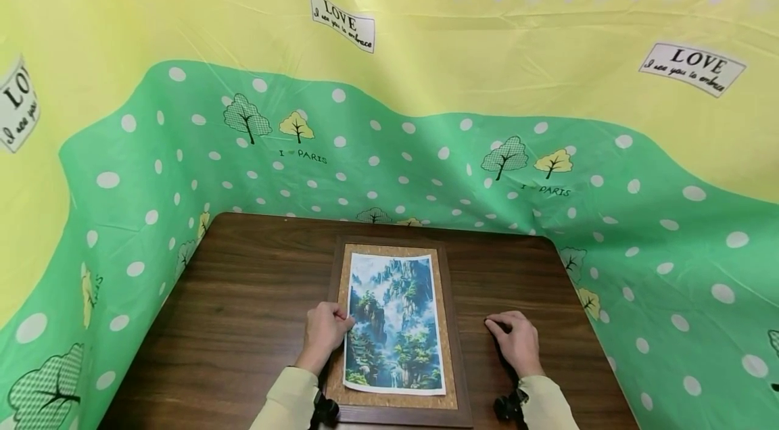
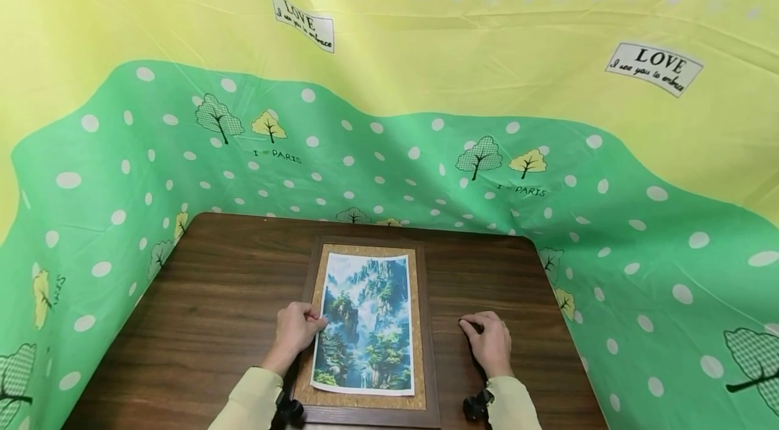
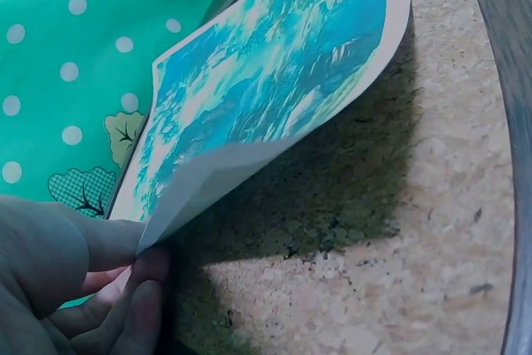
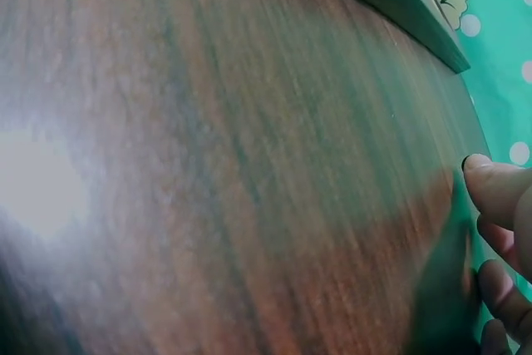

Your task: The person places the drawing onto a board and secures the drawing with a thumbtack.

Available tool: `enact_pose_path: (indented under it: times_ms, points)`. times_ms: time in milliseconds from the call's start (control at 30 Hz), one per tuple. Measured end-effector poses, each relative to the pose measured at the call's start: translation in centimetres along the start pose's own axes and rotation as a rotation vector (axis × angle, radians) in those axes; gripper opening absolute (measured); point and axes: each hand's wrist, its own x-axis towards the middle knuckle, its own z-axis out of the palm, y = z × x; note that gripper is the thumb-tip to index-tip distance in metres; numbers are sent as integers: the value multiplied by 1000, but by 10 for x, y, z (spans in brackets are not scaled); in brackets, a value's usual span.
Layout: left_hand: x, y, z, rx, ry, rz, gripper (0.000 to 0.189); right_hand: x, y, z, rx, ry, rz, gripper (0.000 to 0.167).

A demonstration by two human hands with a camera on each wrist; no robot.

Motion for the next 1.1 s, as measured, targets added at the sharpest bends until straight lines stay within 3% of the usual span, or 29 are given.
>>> enact_pose_path:
  times_ms: [167, 400, 667, 900, 1100]
  points:
    - [0, 1, 0, 5, 14, 3, 34, 5, -11, 0, 36, 3, 2, 7]
    - [-1, 2, -1, -8, -9, -12, 45, 22, -43, 2, 133, -49, 0, 8]
    - [0, 4, -2, -13, -25, -27, 45, 39, -78, 14, 201, -78, -63, 10]
    - [0, 5, -2, -4, -23, -52, 44, 51, -99, 27, 273, -139, -118, 10]
    - [0, 5, -1, 2, -9, -45, 43, 61, -116, 40, 316, -223, -103, 12]
